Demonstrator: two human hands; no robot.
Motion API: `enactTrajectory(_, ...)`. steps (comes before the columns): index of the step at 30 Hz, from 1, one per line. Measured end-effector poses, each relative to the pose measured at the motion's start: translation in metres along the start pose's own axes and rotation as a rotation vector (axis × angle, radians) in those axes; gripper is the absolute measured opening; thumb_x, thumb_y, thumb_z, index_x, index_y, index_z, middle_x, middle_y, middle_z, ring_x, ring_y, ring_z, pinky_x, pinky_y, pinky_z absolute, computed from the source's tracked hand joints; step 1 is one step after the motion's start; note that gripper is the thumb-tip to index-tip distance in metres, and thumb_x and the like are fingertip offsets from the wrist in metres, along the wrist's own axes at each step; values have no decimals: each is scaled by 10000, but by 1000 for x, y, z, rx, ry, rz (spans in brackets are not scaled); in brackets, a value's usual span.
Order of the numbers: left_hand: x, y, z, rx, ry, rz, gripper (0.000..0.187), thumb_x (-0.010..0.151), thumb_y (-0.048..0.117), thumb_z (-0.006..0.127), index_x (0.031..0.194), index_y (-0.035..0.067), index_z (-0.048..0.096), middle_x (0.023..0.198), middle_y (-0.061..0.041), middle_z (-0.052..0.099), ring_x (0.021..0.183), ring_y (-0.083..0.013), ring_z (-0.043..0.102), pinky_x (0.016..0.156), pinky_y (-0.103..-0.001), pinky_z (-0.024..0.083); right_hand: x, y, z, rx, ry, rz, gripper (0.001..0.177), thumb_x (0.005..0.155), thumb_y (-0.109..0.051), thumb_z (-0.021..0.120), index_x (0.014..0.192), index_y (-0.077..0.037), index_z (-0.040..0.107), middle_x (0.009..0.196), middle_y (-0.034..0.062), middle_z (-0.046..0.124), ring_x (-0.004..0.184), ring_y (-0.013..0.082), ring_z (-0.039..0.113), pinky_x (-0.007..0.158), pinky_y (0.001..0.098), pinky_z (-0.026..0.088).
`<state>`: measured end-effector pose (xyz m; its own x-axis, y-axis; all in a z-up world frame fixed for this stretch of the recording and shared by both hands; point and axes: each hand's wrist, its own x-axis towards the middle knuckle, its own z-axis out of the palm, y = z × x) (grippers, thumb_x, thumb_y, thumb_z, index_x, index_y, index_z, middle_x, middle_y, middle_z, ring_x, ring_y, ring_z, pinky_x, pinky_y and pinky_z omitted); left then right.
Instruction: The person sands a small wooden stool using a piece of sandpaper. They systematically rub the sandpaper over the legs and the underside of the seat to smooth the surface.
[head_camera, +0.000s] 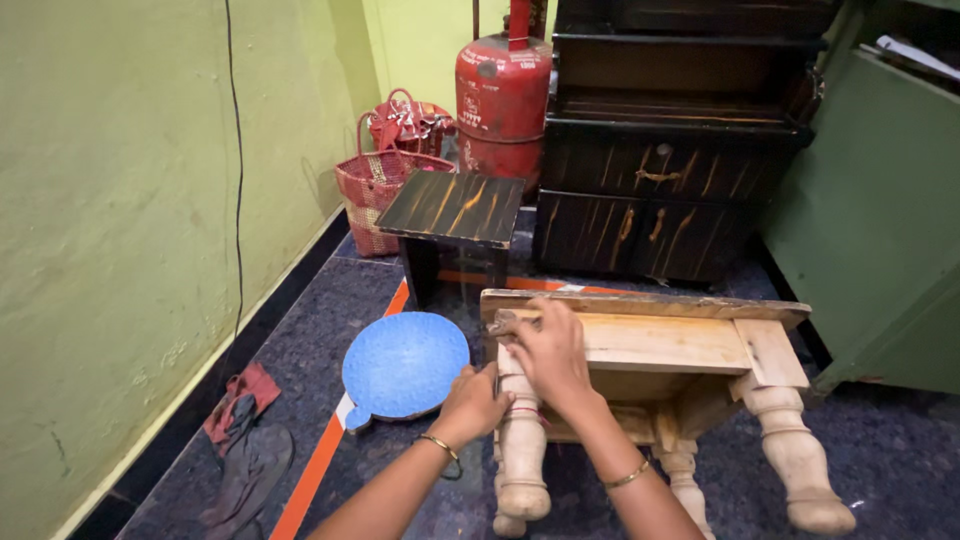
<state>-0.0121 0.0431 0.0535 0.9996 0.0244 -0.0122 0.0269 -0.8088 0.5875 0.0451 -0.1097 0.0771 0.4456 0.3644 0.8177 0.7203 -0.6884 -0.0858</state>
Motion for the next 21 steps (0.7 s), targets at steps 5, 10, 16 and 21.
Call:
enactTrajectory(5,-8,29,-16,-130,419,87,808,860,288,726,1549,152,326,1461,-310,366,1341,-484,361,1071,-572,371,-6,36,2,-124,-214,137,358,819,-249,755,1150,-117,728,1164,88,632,1187,294,551,966,475,435)
enactTrajectory(10,-11,33,-13,-5,396,253,649,864,268,718,1461,156,491,1531,-261,331,1412,-488,276,1104,-572,319,-39,92,-20,-360,-165,264,340,836,-328,739,1158,-223,760,1186,94,643,1181,297,539,968,486,448)
enactTrajectory(16,-19,32,-3,159,250,381,531,853,247,719,1364,152,614,1564,-208,327,1455,-468,228,1131,-589,245,-84,172,-81,-566,-145,421,315,873,-322,768,1182,-268,785,1119,101,635,1119,321,549,946,479,484)
enactTrajectory(21,-14,29,1,112,236,371,553,834,259,734,1366,164,621,1546,-197,370,1433,-447,286,1124,-571,269,-120,219,-132,-666,30,650,131,977,-190,747,1098,-153,782,1157,146,611,1124,334,544,980,431,502)
